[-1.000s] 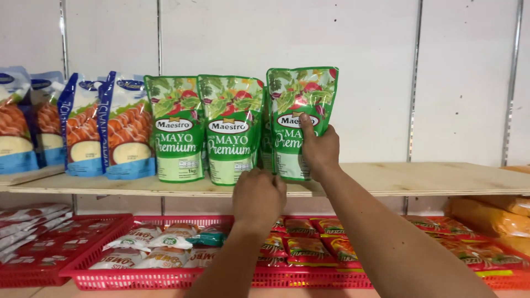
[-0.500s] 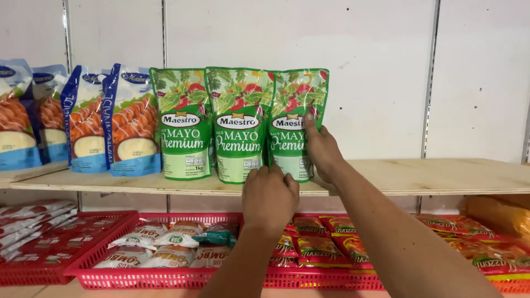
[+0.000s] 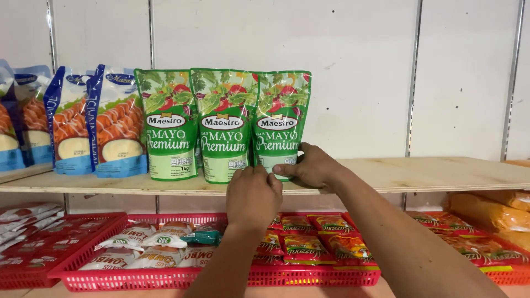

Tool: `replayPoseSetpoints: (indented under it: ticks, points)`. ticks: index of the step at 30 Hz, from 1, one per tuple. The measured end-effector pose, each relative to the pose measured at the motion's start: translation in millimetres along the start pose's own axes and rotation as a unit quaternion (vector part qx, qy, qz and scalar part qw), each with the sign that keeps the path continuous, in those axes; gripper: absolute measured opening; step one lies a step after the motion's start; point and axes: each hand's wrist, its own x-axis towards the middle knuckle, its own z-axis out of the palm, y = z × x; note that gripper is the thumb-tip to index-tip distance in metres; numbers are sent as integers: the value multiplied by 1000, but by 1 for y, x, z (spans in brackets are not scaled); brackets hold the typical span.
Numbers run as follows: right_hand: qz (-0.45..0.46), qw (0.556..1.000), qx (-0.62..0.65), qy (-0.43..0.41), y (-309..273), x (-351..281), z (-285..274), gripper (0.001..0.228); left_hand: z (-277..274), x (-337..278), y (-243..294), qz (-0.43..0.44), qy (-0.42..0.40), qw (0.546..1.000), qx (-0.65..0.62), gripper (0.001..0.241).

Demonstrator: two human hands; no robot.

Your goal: Wiping dust off mayonnaise pouches with a cloth and placing them neatly on a grocery store shelf.

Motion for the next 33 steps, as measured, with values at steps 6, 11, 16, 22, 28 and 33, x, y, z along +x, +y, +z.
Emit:
replayPoseSetpoints:
  ticks: [6, 11, 16, 22, 28, 33]
  points:
    - [-18, 952, -301, 61, -1, -25, -5, 102, -4, 1, -5, 13, -4, 1000, -13, 27]
    - [-13, 900, -430, 65, 8, -72, -16, 92, -5, 0, -2, 9, -17, 1000, 8, 22]
    - [-38, 881, -469, 50, 26, -93, -49, 91, 1, -1, -12, 9, -21, 998, 60, 23]
    - [-94, 862, -495, 56, 50, -100, -74, 81, -3, -1, -11, 1, -51, 995, 90, 27]
    - [-317, 830, -433, 150, 103, -108, -66, 56, -20, -26, 20, 26, -21, 996, 89, 22]
    - [-430, 789, -351, 265, 137, -174, -27, 52, -30, -109, 77, 83, 74, 993, 28, 25]
